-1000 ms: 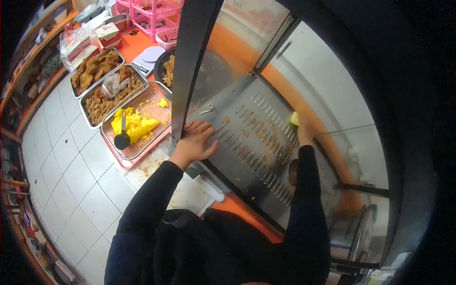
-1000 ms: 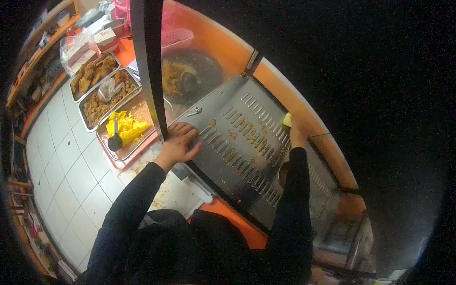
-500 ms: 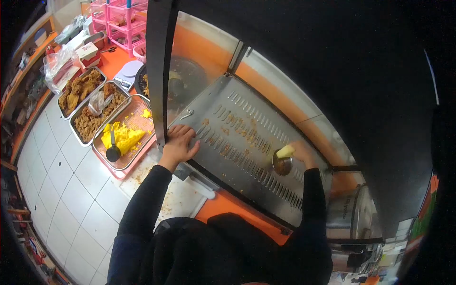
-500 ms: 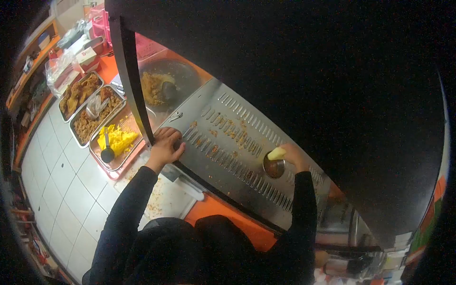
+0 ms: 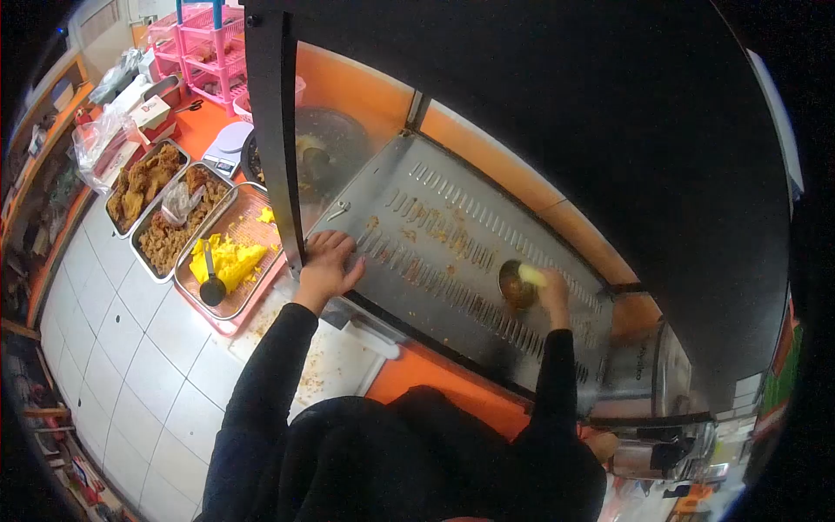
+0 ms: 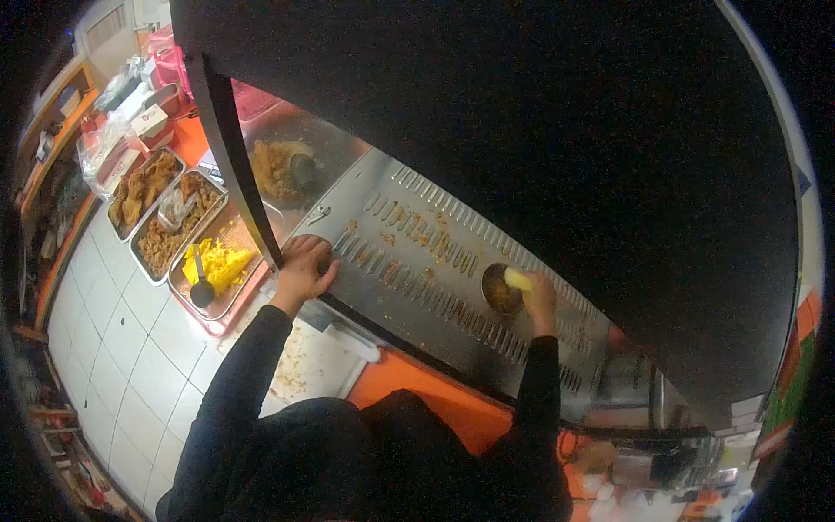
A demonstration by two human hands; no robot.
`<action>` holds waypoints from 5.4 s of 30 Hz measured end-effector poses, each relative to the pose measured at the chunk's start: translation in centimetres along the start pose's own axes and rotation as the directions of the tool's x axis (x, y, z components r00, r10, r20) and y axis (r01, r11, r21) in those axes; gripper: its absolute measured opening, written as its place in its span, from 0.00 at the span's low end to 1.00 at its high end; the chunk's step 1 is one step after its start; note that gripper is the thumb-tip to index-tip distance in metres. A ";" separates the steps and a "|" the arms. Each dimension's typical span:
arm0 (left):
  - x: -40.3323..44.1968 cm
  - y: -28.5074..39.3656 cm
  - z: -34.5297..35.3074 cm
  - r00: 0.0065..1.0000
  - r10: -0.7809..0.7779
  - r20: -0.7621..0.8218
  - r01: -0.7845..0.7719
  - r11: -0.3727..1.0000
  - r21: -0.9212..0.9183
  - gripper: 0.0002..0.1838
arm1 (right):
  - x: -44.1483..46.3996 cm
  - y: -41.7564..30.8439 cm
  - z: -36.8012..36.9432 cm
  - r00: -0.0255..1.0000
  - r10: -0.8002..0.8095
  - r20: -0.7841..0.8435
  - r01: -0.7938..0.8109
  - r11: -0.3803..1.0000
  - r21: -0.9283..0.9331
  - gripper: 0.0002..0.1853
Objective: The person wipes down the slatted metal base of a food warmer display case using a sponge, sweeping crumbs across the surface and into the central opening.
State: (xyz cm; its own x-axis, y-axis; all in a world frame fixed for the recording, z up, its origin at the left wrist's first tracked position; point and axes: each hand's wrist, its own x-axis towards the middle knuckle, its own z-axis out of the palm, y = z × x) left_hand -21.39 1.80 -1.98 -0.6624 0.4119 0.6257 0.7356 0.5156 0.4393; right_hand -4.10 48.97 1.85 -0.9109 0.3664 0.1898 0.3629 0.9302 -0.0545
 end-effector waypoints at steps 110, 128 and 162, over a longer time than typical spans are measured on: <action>-0.6 0.7 0.0 0.986 -0.117 0.121 0.116 0.993 0.021 0.21 | -1.5 31.8 0.1 0.851 0.365 -0.378 -0.474 0.844 -0.252 0.28; -0.2 0.6 0.2 0.999 -0.035 0.036 0.035 0.999 -0.003 0.19 | 1.1 16.0 -1.1 0.997 -0.064 0.036 0.059 0.990 0.131 0.23; 0.8 0.6 -0.5 0.988 -0.042 0.149 0.048 0.998 -0.039 0.17 | -2.4 -1.8 -3.8 0.789 0.601 -0.125 -0.572 0.794 0.205 0.27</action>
State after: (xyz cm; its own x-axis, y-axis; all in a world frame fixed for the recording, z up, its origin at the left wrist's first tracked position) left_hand -21.47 2.03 -0.87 -0.7063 0.4974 0.5037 0.7078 0.5048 0.4941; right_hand -1.81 46.34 5.25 -0.4763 0.8460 0.2394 0.7692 0.5329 -0.3527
